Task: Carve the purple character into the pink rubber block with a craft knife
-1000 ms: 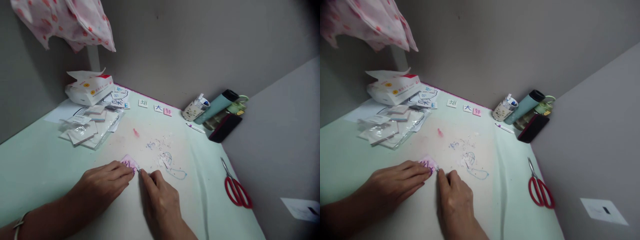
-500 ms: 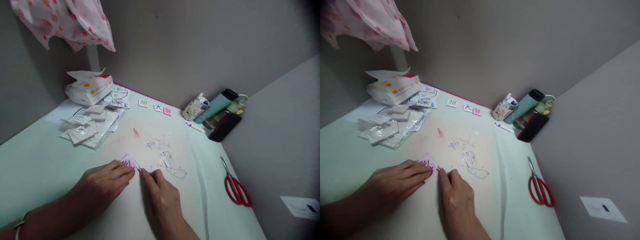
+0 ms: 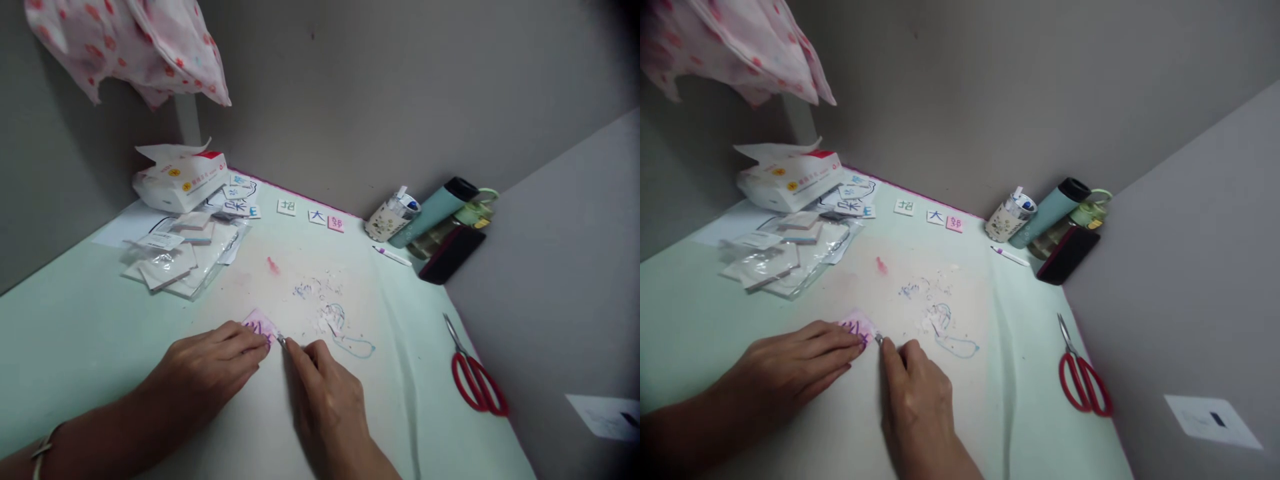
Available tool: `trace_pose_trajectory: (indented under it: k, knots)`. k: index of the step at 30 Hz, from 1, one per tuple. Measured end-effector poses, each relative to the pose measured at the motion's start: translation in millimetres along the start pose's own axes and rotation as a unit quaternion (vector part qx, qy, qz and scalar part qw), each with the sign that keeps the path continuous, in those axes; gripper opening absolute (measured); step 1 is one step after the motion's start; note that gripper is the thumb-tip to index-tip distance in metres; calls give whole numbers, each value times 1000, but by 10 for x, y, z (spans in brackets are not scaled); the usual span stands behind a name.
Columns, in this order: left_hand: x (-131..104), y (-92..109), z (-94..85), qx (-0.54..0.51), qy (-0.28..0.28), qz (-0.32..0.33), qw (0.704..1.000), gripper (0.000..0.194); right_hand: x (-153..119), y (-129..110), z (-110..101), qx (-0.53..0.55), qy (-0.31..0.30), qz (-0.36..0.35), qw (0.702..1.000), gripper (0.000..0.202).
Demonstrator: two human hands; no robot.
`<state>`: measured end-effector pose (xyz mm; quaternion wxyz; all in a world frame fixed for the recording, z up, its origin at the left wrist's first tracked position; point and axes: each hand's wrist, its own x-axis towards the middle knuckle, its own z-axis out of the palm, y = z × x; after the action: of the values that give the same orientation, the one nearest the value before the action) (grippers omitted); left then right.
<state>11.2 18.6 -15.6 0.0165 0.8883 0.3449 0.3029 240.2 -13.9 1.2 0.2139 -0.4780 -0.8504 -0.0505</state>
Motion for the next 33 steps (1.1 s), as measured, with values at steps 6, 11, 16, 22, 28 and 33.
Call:
trace_pose_trajectory:
  k: [6,11,16,22,28,33]
  knots:
    - [-7,-17,10,6,-1,1,1000,32,36,-5,-7,8,2,0,1000,50]
    - [4,-4,-3,1,1,-5,1000,30,54,23,-32,6,-10,1,1000,53]
    - [23,5,-12,1,-4,-4,1000,32,28,58,-47,25,-12,2,1000,51]
    - [8,-13,-14,5,-13,-5,1000,29,71,43,-33,37,-23,7,999,49]
    - [11,-9,-24,-11,-13,-12,1000,31,78,76,-67,49,-26,5,998,48]
    - [11,-20,-32,-5,-6,6,1000,27,106,69,-75,53,-31,4,998,46]
